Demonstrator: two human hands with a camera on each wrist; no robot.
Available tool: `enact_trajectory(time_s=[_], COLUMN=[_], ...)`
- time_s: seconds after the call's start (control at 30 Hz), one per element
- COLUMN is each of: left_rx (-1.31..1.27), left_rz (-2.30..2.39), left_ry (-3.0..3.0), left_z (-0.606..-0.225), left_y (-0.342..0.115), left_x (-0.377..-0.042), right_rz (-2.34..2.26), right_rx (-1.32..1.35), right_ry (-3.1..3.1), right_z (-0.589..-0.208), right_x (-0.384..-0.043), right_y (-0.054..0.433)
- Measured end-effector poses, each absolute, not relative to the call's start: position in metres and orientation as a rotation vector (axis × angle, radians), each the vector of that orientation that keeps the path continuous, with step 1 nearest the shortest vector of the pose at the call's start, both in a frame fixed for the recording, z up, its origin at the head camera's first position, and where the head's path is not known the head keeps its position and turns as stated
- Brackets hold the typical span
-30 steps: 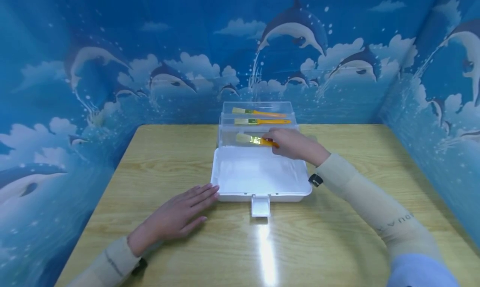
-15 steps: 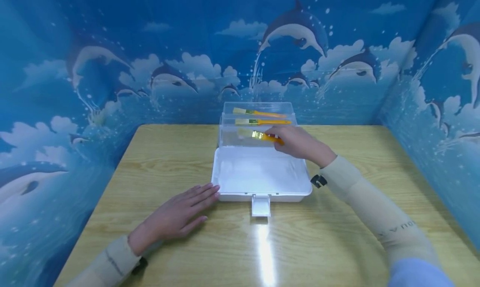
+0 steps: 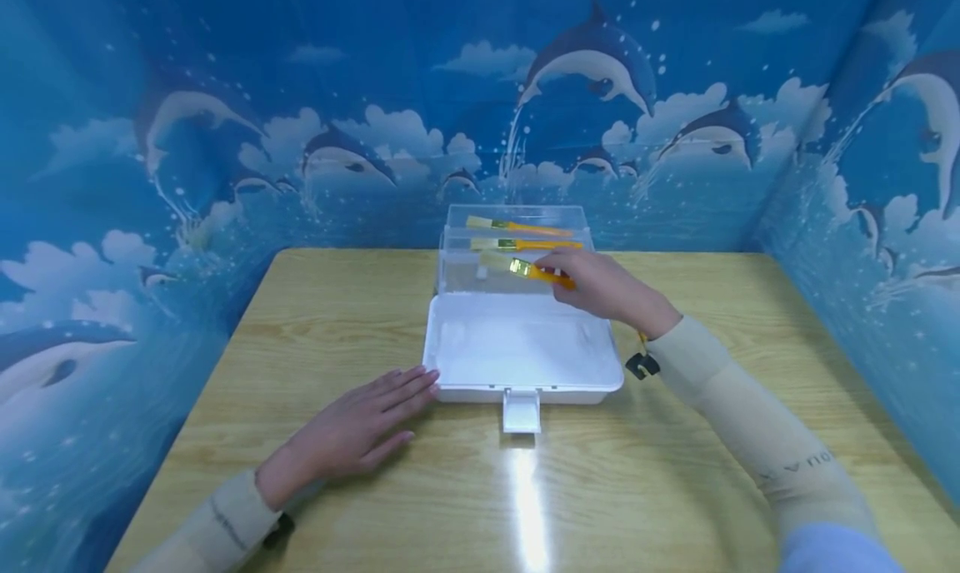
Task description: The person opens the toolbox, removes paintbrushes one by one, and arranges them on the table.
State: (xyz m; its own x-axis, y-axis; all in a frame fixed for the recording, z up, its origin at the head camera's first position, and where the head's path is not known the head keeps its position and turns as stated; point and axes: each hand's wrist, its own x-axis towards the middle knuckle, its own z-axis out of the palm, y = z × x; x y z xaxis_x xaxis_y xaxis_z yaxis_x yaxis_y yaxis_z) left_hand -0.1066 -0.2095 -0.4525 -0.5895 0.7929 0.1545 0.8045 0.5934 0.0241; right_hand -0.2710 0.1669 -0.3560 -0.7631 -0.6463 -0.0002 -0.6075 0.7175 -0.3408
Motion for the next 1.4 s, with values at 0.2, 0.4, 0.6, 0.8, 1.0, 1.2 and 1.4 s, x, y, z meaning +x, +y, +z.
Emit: enact_trajectory(time_s=[0.2,0.4,0.6,0.8,1.0,1.2,1.4], left_rx=[-1.352,-1.35,-1.355,-1.354,-1.357,-1.352,-1.35], left_rz=[-0.136,-0.139,-0.15,-0.147,-0.148,-0.137,-0.134], left_ry=[-2.676,-2.671,-2.65,-2.641,-2.643,-2.656,-2.678], left_z=[-0.455,-0.455,-0.455,-0.456,-0.456,-0.456,-0.455], left_y=[-0.21,-0.21,-0.21,-0.209,-0.209,-0.209,-0.208], left_x=[-0.107,-0.108,-0.108,-0.108,-0.108,-0.108,-0.107], right_rz=[-0.506,-0.507,-0.533,-0.565,-0.588,-0.64,-0.642], right_rx=[-1.026,-1.01,-0.984,-0.949,-0.96,-0.953,-0.924], right_ry=[2.792,2.796,2.809,2.837,2.873,2.903,2.943], right_z=[-0.353,-0.352,-0.356,-0.358,-0.359,-0.358,-0.359], right_x=[-0.268,-0.266,-0.266,-0.264,-0.262,-0.258,-0.254], right_y=[0.17,0.173,0.179,0.185,0.196,0.207,0.216])
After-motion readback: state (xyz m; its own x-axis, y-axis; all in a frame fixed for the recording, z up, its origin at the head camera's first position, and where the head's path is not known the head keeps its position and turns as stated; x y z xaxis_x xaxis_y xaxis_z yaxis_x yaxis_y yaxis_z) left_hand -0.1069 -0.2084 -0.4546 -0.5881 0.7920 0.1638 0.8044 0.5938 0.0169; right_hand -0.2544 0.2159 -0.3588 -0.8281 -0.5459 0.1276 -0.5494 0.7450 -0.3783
